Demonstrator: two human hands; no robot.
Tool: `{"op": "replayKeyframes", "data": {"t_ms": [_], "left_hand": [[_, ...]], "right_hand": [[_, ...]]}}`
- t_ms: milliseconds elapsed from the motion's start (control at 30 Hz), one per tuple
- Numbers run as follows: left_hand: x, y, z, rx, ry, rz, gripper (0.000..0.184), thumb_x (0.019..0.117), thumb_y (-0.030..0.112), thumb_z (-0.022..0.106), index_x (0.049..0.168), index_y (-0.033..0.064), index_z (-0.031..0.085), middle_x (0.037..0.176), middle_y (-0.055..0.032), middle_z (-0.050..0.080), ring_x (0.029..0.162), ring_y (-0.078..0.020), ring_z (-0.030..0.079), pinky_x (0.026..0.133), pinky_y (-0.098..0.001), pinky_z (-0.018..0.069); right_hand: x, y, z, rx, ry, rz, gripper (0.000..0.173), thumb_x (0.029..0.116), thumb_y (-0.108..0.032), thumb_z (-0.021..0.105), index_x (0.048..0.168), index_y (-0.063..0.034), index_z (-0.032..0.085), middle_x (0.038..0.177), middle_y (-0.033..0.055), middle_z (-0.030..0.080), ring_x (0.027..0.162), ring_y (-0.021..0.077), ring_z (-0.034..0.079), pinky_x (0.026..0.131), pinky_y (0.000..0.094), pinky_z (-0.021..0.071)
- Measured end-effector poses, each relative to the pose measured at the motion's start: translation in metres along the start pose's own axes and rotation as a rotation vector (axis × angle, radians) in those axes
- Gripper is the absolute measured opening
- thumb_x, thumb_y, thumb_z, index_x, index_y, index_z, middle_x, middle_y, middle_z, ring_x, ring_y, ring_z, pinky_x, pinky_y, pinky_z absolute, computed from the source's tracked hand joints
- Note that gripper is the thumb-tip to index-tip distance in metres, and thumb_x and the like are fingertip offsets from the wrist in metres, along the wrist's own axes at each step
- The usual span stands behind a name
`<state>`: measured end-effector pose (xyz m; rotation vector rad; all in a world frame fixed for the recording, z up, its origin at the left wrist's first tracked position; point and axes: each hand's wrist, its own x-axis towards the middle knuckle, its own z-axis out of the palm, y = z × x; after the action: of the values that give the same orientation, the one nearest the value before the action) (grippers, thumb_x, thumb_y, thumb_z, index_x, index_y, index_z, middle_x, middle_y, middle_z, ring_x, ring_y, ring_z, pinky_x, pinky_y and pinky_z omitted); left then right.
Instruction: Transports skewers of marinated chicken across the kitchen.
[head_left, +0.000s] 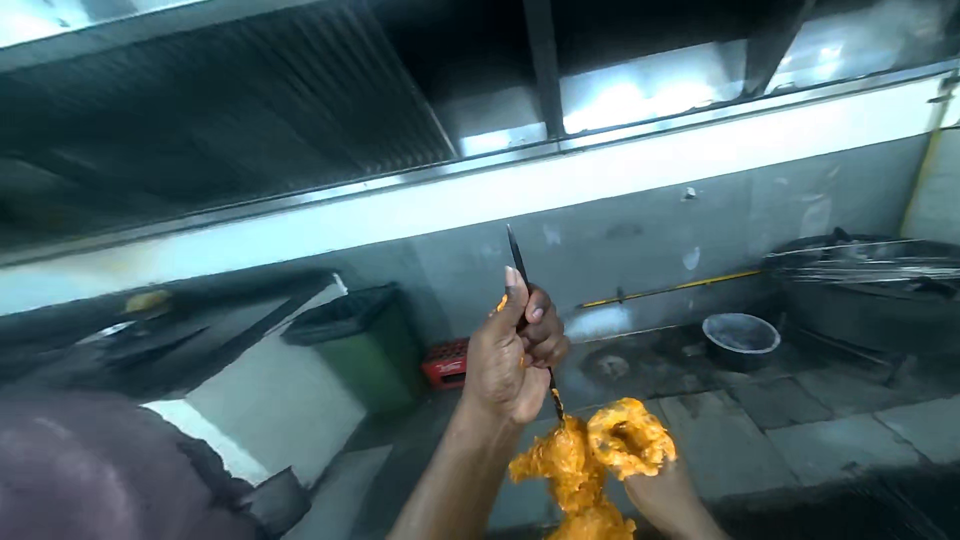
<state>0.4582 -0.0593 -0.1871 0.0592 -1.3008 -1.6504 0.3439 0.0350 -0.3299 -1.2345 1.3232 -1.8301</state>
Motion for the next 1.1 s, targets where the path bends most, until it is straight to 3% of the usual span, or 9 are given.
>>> {"op": "replayKeyframes", "data": {"t_ms": [133,233,367,433,567,733,867,967,1100], "left_hand": [[0.001,0.006,-0.031,0.055,0.071,0.023,0.053,0.1104,0.05,0.032,0.07,0.0211,0.051,0.055,0.0107,0.037,0.043,0.0006,0.034,0.043,-0.0133,0.0324],[-0.003,0.016,-0.055,0.103,0.136,0.07,0.054,0.1105,0.05,0.031,0.07,0.0211,0.051,0.055,0.0109,0.037,0.043,0.0007,0.035,0.043,-0.0134,0.0338],[-0.011,0.038,-0.082,0.176,0.267,0.136,0.055,0.1105,0.05,0.028,0.068,0.023,0.051,0.055,0.0129,0.039,0.044,0.0016,0.036,0.044,-0.0135,0.0337],[-0.013,0.051,-0.096,0.2,0.34,0.173,0.055,0.1108,0.048,0.027,0.067,0.0237,0.051,0.053,0.0138,0.039,0.043,0.002,0.037,0.044,-0.0135,0.0346],[-0.016,0.076,-0.132,0.253,0.4,0.231,0.053,0.111,0.047,0.03,0.068,0.0237,0.05,0.054,0.0136,0.038,0.044,0.0025,0.035,0.044,-0.0129,0.0328],[-0.025,0.116,-0.191,0.309,0.504,0.301,0.054,0.1117,0.045,0.026,0.067,0.0244,0.049,0.052,0.0141,0.036,0.042,0.0025,0.034,0.043,-0.0133,0.0315],[-0.028,0.156,-0.237,0.335,0.612,0.345,0.053,0.1123,0.043,0.026,0.068,0.0239,0.047,0.051,0.0133,0.034,0.042,0.0016,0.033,0.042,-0.0139,0.0297],[-0.033,0.193,-0.273,0.349,0.629,0.36,0.052,0.1122,0.044,0.026,0.068,0.0241,0.046,0.051,0.0133,0.033,0.041,0.0015,0.032,0.042,-0.0141,0.0287],[-0.042,0.237,-0.323,0.399,0.648,0.395,0.053,0.1125,0.044,0.025,0.068,0.0235,0.046,0.05,0.0129,0.034,0.04,0.0017,0.032,0.041,-0.0139,0.029]], "right_hand": [[0.039,0.007,0.02,0.064,-0.13,0.015,0.041,0.0803,0.0,0.072,0.119,0.0103,0.06,0.105,0.0061,0.069,0.097,-0.0035,0.064,0.088,0.0133,0.0528],[0.064,0.014,0.034,0.041,-0.322,0.137,0.039,0.0834,0.0,0.071,0.121,0.0064,0.061,0.107,0.0055,0.069,0.098,-0.0005,0.064,0.089,0.0172,0.0529],[0.081,0.039,0.056,0.228,-0.24,0.176,0.027,0.085,0.003,0.063,0.112,0.0021,0.063,0.092,-0.0018,0.07,0.082,-0.0007,0.067,0.075,0.0177,0.0575],[0.081,0.055,0.074,0.189,-0.288,0.245,0.028,0.0847,0.004,0.063,0.113,0.0034,0.061,0.092,-0.0008,0.068,0.081,-0.0009,0.066,0.074,0.0174,0.0566],[0.073,0.076,0.129,0.047,-0.466,0.244,0.044,0.0815,0.004,0.071,0.124,0.0115,0.058,0.109,0.0135,0.067,0.1,0.0064,0.064,0.09,0.0227,0.0535],[0.082,0.097,0.206,0.196,-0.394,0.106,0.033,0.081,0.007,0.068,0.114,0.0113,0.061,0.099,0.0046,0.07,0.091,-0.0034,0.066,0.084,0.0152,0.0561],[0.08,0.115,0.269,0.143,-0.544,0.223,0.035,0.0836,0.007,0.066,0.118,0.0132,0.06,0.104,0.01,0.068,0.095,0.0009,0.065,0.087,0.0188,0.0541],[0.081,0.116,0.322,0.176,-0.531,0.322,0.024,0.0864,0.008,0.063,0.11,0.0117,0.061,0.095,0.0051,0.068,0.087,-0.0011,0.065,0.08,0.0164,0.0553],[0.086,0.151,0.395,0.059,-0.738,0.327,0.036,0.0849,0.004,0.067,0.12,0.0096,0.061,0.107,0.0111,0.069,0.097,0.0091,0.065,0.088,0.0274,0.0552]]}}
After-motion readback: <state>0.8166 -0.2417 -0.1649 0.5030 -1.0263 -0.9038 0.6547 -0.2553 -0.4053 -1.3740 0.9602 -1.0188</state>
